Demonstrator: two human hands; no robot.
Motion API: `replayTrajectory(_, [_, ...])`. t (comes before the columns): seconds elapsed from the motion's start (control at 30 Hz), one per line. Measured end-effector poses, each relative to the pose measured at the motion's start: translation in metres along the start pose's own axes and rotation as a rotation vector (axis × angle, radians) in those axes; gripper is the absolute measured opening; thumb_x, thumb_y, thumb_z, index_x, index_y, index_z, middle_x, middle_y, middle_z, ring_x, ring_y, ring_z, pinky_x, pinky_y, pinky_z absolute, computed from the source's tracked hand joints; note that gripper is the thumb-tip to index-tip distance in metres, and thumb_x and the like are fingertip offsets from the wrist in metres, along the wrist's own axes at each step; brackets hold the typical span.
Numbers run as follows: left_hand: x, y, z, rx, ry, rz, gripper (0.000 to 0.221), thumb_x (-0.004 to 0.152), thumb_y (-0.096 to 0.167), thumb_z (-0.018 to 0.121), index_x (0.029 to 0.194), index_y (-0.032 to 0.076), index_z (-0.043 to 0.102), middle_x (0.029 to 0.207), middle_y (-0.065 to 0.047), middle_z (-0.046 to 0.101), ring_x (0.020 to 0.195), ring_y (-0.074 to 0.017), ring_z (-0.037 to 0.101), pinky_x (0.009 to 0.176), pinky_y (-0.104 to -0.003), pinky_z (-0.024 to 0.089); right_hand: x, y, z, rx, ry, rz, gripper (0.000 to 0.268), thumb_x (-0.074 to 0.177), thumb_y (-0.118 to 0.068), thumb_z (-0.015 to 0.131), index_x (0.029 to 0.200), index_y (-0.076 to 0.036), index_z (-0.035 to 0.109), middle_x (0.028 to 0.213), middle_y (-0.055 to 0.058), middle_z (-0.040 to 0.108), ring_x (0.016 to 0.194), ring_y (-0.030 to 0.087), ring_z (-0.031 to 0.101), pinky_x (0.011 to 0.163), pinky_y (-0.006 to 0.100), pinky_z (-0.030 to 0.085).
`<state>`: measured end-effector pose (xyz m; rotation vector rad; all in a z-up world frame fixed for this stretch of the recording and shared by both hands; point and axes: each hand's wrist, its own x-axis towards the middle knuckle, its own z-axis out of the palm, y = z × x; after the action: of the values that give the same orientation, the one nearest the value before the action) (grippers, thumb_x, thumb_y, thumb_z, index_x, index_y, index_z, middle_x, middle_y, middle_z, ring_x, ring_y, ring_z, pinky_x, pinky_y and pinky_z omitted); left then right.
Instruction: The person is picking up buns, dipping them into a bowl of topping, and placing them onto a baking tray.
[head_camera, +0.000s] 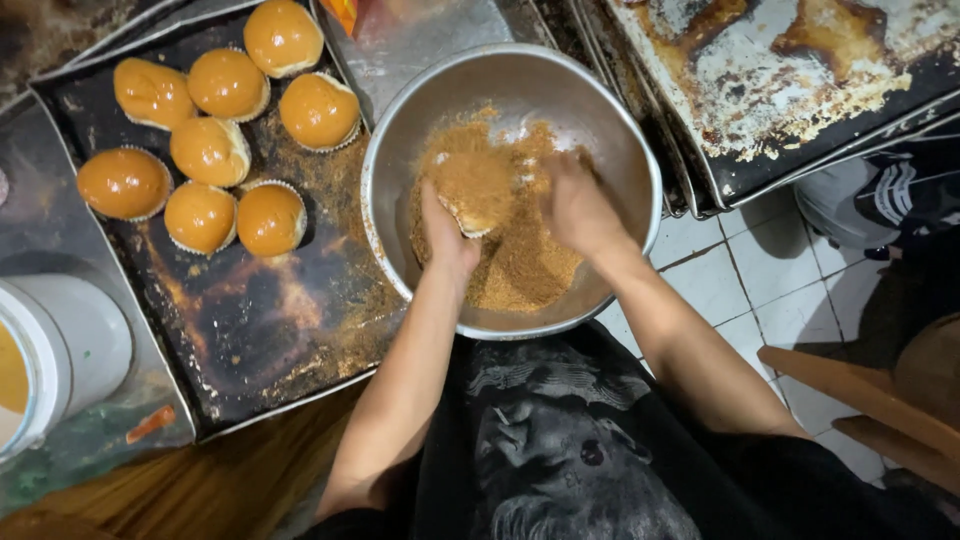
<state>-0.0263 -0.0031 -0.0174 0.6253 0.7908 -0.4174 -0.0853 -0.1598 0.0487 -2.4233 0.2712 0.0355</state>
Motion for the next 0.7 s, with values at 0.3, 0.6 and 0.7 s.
replayTrajectory(0.3, [0.018,0.02,-0.019,-0.07,-0.137,-0.125,0.061,0.088,0.059,0.065,0.132,0.017,0.063,0.131,-0.007,0.066,0.122,-0.0314,0.063,0.106,-0.055,0.051,-0.043,-0.033,-0.006,-0.219,-0.931,-0.003,0.047,0.097,-0.023,0.066,0.143,-0.011,0.06,0.154,0.022,0.047,0.133,0.047,0.053,0.11,0.051,0.048])
replayTrajectory(0.6, [-0.007,0.017,0.008,-0.008,-0.283,-0.372,0.054,0.082,0.052,0.072,0.12,0.013,0.071,0.12,-0.014,0.072,0.112,-0.0353,0.07,0.101,-0.054,0.055,-0.009,-0.075,-0.085,0.014,-0.408,-0.092,0.021,0.096,-0.006,0.065,0.117,-0.002,0.069,0.094,0.018,0.074,0.087,0.032,0.075,0.081,0.044,0.06])
replayTrajectory(0.7, [-0.011,0.01,0.01,0.022,-0.315,-0.405,0.059,0.086,0.055,0.065,0.123,0.009,0.069,0.122,-0.02,0.07,0.114,-0.0382,0.068,0.104,-0.054,0.053,0.008,-0.063,-0.07,0.188,-0.097,-0.219,0.019,0.094,-0.003,0.07,0.113,-0.005,0.073,0.103,0.017,0.076,0.102,0.04,0.072,0.087,0.051,0.057])
